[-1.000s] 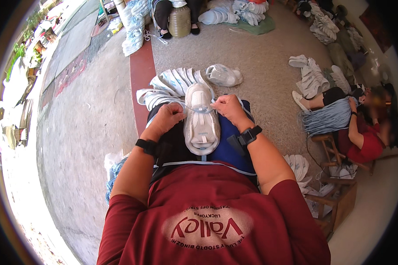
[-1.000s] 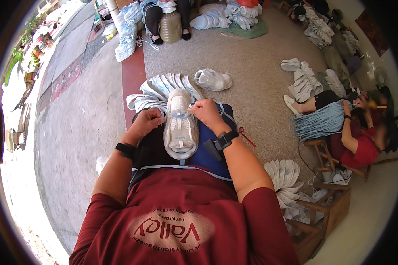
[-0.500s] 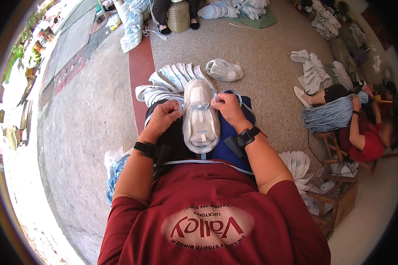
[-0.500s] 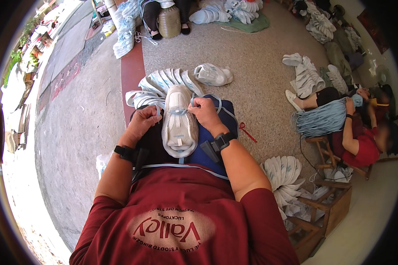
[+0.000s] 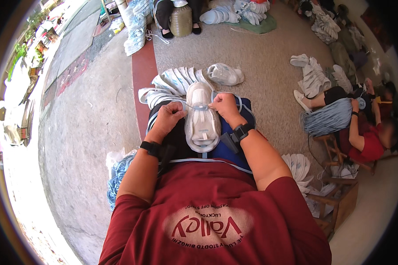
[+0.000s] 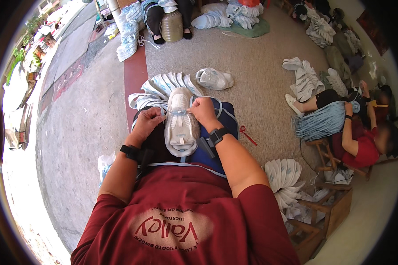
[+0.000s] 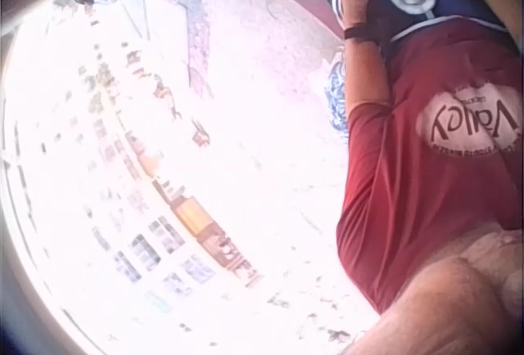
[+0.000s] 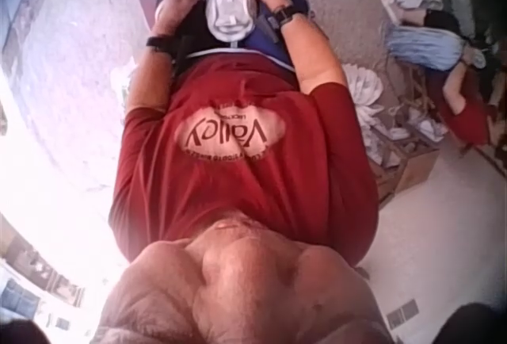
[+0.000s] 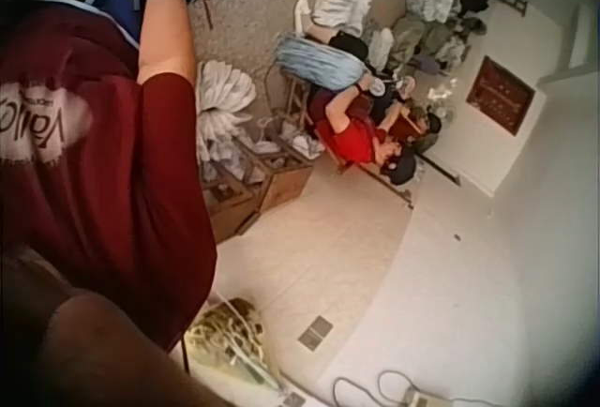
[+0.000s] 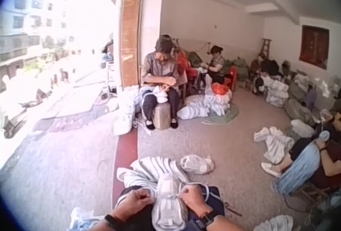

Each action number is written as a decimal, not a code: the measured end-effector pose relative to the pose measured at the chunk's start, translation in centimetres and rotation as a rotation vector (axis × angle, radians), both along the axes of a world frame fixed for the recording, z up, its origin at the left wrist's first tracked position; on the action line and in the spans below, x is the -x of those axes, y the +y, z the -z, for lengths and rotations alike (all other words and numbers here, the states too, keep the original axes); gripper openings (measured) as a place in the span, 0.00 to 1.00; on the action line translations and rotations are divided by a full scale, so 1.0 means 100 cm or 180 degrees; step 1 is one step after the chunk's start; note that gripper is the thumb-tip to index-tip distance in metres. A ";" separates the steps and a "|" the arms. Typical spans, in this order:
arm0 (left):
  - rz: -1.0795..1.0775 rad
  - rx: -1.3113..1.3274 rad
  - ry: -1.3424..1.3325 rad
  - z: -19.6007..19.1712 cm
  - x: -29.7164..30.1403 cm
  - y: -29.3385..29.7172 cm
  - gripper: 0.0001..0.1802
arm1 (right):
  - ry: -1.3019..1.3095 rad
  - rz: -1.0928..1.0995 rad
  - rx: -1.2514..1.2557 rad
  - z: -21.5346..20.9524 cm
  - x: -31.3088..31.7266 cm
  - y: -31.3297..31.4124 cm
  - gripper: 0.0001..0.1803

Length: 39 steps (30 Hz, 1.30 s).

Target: The recorder is threading laces into a white sneaker while several other people in the same room perform similar assembly tasks.

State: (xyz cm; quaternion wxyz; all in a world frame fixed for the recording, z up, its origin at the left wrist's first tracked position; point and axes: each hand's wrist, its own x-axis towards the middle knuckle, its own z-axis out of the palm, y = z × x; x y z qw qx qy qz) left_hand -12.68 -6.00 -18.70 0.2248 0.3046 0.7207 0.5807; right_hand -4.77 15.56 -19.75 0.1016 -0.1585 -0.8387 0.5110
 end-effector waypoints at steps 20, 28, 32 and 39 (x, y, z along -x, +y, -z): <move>-0.0046 0.1499 0.2840 -0.017 -0.046 0.065 0.06 | 0.0739 0.0211 -0.1025 0.003 -0.034 -0.029 0.08; 0.0296 0.2172 0.3162 -0.039 -0.061 0.072 0.08 | 0.0486 0.0273 -0.0363 -0.002 -0.034 -0.026 0.07; 0.0482 0.1947 0.1956 -0.051 -0.061 0.023 0.07 | 0.0790 0.0386 -0.1265 0.000 -0.036 -0.034 0.08; -0.0050 -0.0007 -0.2051 -0.024 -0.023 -0.026 0.07 | 0.1388 -0.0679 -0.1973 -0.017 -0.026 -0.054 0.07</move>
